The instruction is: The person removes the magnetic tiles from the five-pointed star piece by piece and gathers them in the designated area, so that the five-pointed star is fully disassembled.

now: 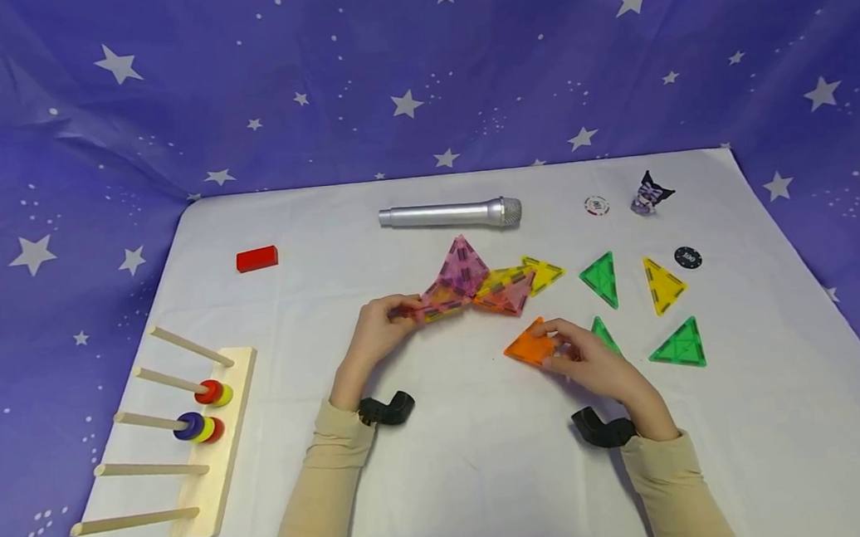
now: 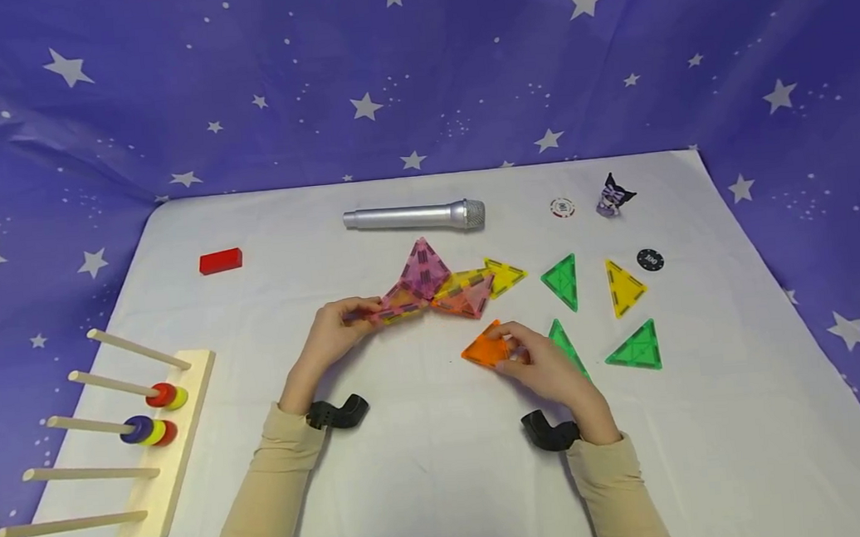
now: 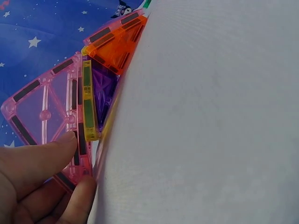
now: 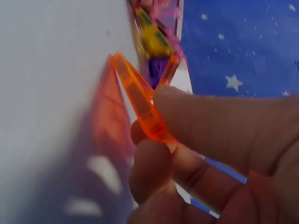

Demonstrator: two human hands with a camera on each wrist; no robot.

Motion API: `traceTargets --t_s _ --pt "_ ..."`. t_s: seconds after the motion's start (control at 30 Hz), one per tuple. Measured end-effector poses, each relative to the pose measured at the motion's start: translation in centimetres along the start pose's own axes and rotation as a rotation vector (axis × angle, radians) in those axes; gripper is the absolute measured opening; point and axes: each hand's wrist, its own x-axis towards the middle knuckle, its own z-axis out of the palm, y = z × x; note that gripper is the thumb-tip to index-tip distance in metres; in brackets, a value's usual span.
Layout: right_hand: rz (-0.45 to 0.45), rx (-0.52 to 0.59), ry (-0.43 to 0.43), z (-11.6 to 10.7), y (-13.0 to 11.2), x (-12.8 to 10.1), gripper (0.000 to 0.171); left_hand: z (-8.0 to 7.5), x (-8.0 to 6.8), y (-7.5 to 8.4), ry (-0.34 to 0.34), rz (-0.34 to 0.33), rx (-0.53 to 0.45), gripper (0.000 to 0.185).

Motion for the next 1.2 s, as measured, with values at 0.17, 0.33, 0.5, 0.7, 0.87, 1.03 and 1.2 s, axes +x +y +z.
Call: traceTargets --t_s 0.17,0.33,0.5,0.7,0.87,1.03,1.2 --pt "0.090 -0.035 0.034 -0.8 0.2 -0.4 0.035 -0.1 -0.1 0.2 0.005 0.007 -0.003 0.017" --pt "0.134 -0.043 0.042 -1.0 0.3 -0.4 0.038 -0.1 -0.1 0.2 0.005 0.013 -0.015 0.015" --pt "0.188 -0.120 0.078 -1.0 0.0 -0.2 0.044 -0.1 -0.1 0.1 0.006 0.010 -0.025 0.015" --pt "0.249 -0.303 0.146 -1.3 -1.0 0.5 0.045 -0.1 -0.1 0.2 0.006 0.030 -0.021 0.017" --pt "0.301 -0.443 0.171 -1.7 -2.3 1.0 0.039 0.0 0.0 0.2 -0.006 0.036 -0.032 0.016" --pt "0.152 -0.427 0.214 -1.1 -3.7 2.1 0.037 0.0 -0.1 0.3 -0.003 0.031 -0.040 0.015" --pt "-0.097 -0.365 0.279 0.9 -4.3 4.5 0.049 -0.1 -0.2 0.1 0.001 0.037 -0.032 0.015"
